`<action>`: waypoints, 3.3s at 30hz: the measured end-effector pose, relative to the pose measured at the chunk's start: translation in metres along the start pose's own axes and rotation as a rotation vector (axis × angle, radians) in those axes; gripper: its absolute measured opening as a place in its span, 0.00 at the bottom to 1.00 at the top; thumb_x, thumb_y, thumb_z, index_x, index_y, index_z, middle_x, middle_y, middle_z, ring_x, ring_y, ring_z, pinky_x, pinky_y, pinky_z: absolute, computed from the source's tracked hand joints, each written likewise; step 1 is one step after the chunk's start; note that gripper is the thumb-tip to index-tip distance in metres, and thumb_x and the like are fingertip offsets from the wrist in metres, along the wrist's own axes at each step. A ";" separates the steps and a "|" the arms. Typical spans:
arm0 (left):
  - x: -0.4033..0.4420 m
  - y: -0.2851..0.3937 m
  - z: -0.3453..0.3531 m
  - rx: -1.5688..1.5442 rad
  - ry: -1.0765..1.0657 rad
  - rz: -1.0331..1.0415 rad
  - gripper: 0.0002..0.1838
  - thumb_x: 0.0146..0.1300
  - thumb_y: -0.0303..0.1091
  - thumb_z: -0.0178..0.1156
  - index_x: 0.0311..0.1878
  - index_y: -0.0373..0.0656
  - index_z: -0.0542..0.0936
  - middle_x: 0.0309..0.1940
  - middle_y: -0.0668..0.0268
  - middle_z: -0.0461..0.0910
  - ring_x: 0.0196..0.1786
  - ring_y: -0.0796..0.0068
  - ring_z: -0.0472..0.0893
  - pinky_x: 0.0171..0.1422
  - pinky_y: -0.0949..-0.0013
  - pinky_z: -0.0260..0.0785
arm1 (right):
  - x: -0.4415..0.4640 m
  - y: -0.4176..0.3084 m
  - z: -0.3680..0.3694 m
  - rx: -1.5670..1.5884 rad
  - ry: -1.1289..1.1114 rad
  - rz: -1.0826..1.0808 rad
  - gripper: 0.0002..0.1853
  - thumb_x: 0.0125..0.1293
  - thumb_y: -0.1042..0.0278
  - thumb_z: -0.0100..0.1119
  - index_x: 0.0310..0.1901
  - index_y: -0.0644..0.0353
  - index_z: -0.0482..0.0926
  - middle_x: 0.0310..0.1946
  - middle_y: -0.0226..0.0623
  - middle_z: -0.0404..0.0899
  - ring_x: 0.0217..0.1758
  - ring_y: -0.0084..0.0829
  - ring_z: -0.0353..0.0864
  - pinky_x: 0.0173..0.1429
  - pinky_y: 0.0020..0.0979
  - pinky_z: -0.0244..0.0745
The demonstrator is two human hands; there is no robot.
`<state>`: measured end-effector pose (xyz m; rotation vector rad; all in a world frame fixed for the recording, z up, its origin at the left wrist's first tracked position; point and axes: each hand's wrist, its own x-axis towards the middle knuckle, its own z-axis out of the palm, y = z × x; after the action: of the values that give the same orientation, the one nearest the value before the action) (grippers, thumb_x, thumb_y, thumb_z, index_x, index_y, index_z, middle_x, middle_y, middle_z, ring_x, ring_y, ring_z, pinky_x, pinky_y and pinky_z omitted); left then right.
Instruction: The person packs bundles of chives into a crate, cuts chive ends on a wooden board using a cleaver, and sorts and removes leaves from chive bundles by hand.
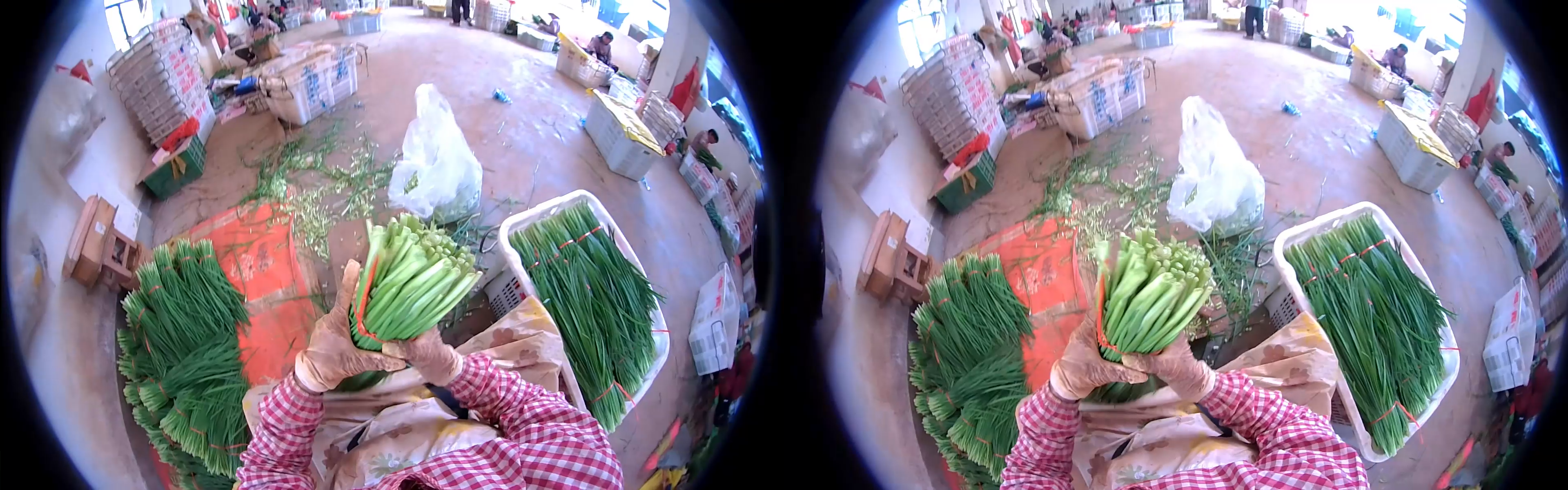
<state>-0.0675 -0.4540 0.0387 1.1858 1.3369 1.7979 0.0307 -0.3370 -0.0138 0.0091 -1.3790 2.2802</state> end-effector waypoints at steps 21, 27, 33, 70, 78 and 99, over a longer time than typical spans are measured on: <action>-0.068 0.200 0.028 0.742 -0.284 -0.922 0.50 0.39 0.56 0.76 0.65 0.43 0.68 0.51 0.59 0.81 0.56 0.62 0.79 0.62 0.64 0.67 | 0.003 -0.132 0.011 -1.195 -0.486 -0.799 0.26 0.57 0.60 0.65 0.58 0.49 0.74 0.30 0.34 0.77 0.33 0.39 0.78 0.38 0.39 0.73; -0.116 0.169 0.035 0.745 -0.315 -1.083 0.51 0.40 0.58 0.75 0.66 0.45 0.66 0.54 0.57 0.79 0.58 0.59 0.77 0.64 0.63 0.66 | -0.017 -0.102 0.022 -1.387 -0.892 -0.847 0.10 0.52 0.60 0.61 0.32 0.55 0.75 0.25 0.31 0.73 0.29 0.33 0.76 0.32 0.34 0.71; -0.180 0.099 0.024 0.234 -0.091 -1.001 0.47 0.37 0.46 0.80 0.62 0.38 0.71 0.55 0.62 0.78 0.57 0.71 0.75 0.66 0.67 0.63 | -0.015 -0.078 0.012 -1.293 -1.022 -0.919 0.05 0.50 0.64 0.56 0.28 0.52 0.75 0.24 0.28 0.72 0.30 0.29 0.75 0.31 0.29 0.69; -0.139 0.134 -0.104 -0.178 1.125 0.057 0.16 0.58 0.36 0.67 0.48 0.42 0.80 0.40 0.65 0.83 0.38 0.72 0.84 0.44 0.70 0.79 | 0.039 -0.018 0.094 -1.229 -0.600 -0.267 0.48 0.53 0.48 0.69 0.69 0.63 0.56 0.40 0.51 0.80 0.43 0.48 0.81 0.48 0.44 0.75; -0.132 0.109 -0.079 -0.133 1.263 0.139 0.13 0.57 0.32 0.67 0.44 0.36 0.83 0.38 0.65 0.83 0.39 0.75 0.82 0.46 0.72 0.77 | -0.030 -0.108 0.116 -0.548 -0.768 0.495 0.20 0.58 0.56 0.68 0.39 0.66 0.79 0.29 0.40 0.83 0.28 0.26 0.80 0.34 0.27 0.75; -0.116 0.143 -0.047 -0.017 1.109 0.225 0.15 0.56 0.30 0.67 0.46 0.36 0.80 0.38 0.62 0.83 0.37 0.73 0.83 0.44 0.70 0.78 | -0.063 -0.079 0.122 -0.857 -1.292 -0.572 0.12 0.64 0.61 0.54 0.43 0.58 0.78 0.27 0.42 0.80 0.30 0.39 0.82 0.27 0.39 0.74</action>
<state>-0.0546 -0.6176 0.1347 0.2407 1.7527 2.7895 0.0896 -0.4332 0.0969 1.5468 -2.3661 0.9243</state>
